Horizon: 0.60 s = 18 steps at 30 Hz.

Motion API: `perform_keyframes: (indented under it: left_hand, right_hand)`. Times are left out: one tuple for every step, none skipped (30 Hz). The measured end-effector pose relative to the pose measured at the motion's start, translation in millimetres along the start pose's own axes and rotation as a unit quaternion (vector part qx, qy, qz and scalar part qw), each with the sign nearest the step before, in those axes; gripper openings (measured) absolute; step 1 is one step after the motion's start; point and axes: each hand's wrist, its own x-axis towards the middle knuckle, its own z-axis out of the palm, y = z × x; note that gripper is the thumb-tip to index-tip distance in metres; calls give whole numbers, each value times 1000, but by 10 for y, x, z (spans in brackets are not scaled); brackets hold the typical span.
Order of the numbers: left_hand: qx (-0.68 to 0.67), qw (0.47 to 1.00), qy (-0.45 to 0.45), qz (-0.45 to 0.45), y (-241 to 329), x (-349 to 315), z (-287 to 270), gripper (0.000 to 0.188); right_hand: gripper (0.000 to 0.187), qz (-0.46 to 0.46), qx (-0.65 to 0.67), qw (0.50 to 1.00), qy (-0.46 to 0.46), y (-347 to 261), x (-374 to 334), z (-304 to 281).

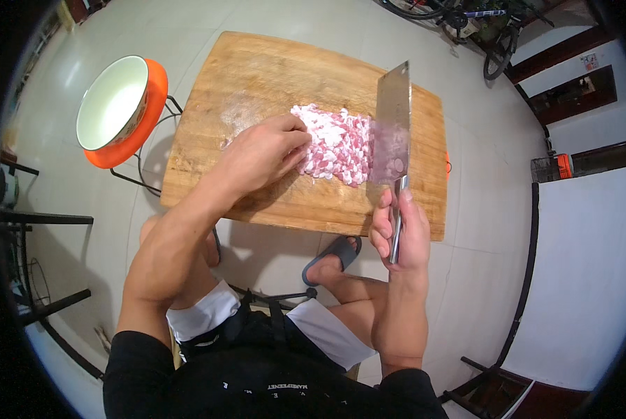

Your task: The person is chopping a piece of raw meat into small pieces on a wooden cutting board using a cleaver. The person holds the meat with their left hand and chops with their right hand, repeatedly mincing the meat until it is finely chopped.

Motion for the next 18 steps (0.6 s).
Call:
perform_keyframes:
  left_hand:
    - [2, 1000, -3, -1, 4, 13, 4, 23]
    - [5, 1000, -7, -1, 11, 24, 10, 23]
    - [4, 1000, -10, -3, 8, 24, 22, 23]
    - [4, 1000, -11, -4, -14, 19, 18, 23]
    - [4, 1000, -13, -6, -26, 19, 11, 23]
    - [4, 1000, -10, -4, -18, 24, 0, 23]
    - [4, 1000, -7, -6, -8, 8, 1, 22]
    - [4, 1000, -3, -9, 1, -4, -1, 22]
    - [3, 1000, -6, -11, 10, -5, -11, 22]
    - [3, 1000, -10, -11, 32, 9, -28, 22]
    - [3, 1000, -14, -11, 44, 16, -37, 22]
    - [4, 1000, -15, -15, 37, 12, -23, 23]
    - [4, 1000, -17, -14, 21, 23, -6, 23]
    - [4, 1000, -18, -13, 14, 36, 0, 23]
    - [3, 1000, -19, -15, 26, 39, -5, 23]
    - [3, 1000, -17, -20, 29, 15, -10, 23]
    - [2, 1000, -15, -25, 28, 2, -18, 23]
    - [3, 1000, -14, -19, 20, 9, -30, 23]
  right_hand:
    - [37, 0, 0, 1000, 6, 11, 20, 1]
    - [37, 0, 1, 1000, 11, 18, 43, 20]
    - [36, 28, -35, 999, 30, 30, 73, 78]
    - [36, 38, -27, 998, 34, 29, 82, 79]
    - [36, 48, -20, 998, 37, 32, 92, 73]
    - [36, 57, -12, 997, 40, 29, 96, 71]
    - [37, 42, 13, 999, 12, 5, 35, 54]
    - [37, 20, 23, 1000, -7, -13, -10, 44]
    - [37, -2, 33, 999, -25, -28, -47, 36]
    - [37, -24, 45, 998, -43, -39, -67, 23]
    - [37, -27, 53, 997, -54, -32, -56, -1]
    - [37, 10, 30, 999, -23, -1, -1, 4]
    - [36, 43, 8, 999, 10, 43, 79, 30]
    - [36, 75, -13, 996, 43, 84, 131, 24]
    - [36, 70, 9, 997, 7, 124, 152, -21]
    - [36, 59, 24, 998, 0, 97, 125, -9]
    - [36, 48, 38, 998, -8, 43, 61, 9]
    - [36, 37, 53, 998, -15, 10, 17, 27]
